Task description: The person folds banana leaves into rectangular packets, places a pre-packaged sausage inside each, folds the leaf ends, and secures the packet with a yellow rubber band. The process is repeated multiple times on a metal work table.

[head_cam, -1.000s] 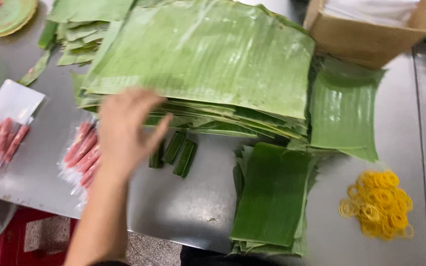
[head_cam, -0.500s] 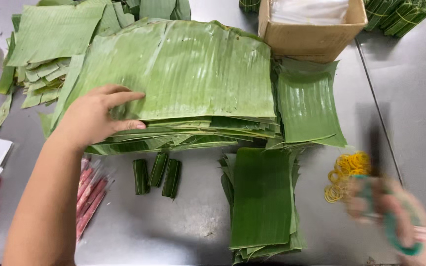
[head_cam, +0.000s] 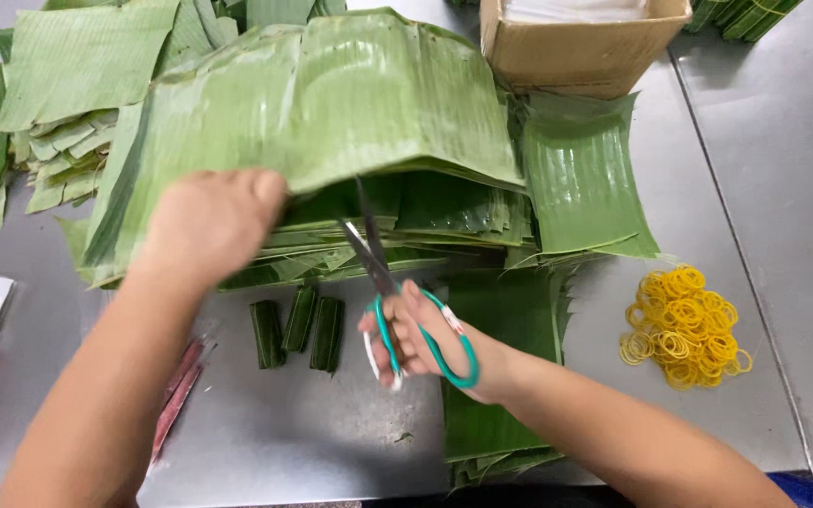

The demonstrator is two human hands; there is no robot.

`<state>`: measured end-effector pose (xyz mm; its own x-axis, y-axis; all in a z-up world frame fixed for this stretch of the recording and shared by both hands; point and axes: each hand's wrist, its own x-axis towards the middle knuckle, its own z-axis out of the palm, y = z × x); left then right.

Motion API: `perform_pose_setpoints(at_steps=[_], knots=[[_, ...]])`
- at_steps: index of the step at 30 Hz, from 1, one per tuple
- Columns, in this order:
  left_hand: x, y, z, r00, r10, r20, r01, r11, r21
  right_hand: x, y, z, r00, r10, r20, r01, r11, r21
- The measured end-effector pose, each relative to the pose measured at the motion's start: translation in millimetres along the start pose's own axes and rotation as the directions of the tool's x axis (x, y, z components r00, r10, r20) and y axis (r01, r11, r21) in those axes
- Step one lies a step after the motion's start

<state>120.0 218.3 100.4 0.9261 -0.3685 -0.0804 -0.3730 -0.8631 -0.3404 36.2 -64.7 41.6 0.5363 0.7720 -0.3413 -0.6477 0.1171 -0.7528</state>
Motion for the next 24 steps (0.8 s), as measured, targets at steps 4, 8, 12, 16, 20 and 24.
perform_pose_setpoints(at_steps=[4,8,12,16,20,24], knots=[[-8,27,-5,0.965,0.24,-0.106,-0.216,0.957,0.196,25,-17,5,0.975,0.085,-0.205,-0.115,0.984,-0.139],[-17,34,-8,0.963,0.184,-0.195,-0.151,0.973,0.175,29,-15,5,0.965,0.024,-0.261,-0.075,0.979,-0.187],[-11,38,-14,0.878,-0.073,-0.473,-0.011,0.985,-0.173,25,-14,4,0.957,-0.1,-0.273,0.008,0.948,-0.318],[-2,38,-8,0.966,-0.079,-0.246,0.016,0.969,-0.247,15,-10,7,0.959,-0.015,-0.283,-0.057,0.968,-0.243],[10,28,5,0.986,0.01,-0.164,-0.033,0.99,-0.14,-1,-9,4,0.969,0.098,-0.228,-0.146,0.968,-0.203],[12,27,12,0.987,0.012,-0.163,-0.034,0.99,-0.133,-1,-1,-4,0.972,0.089,-0.219,-0.144,0.957,-0.251]])
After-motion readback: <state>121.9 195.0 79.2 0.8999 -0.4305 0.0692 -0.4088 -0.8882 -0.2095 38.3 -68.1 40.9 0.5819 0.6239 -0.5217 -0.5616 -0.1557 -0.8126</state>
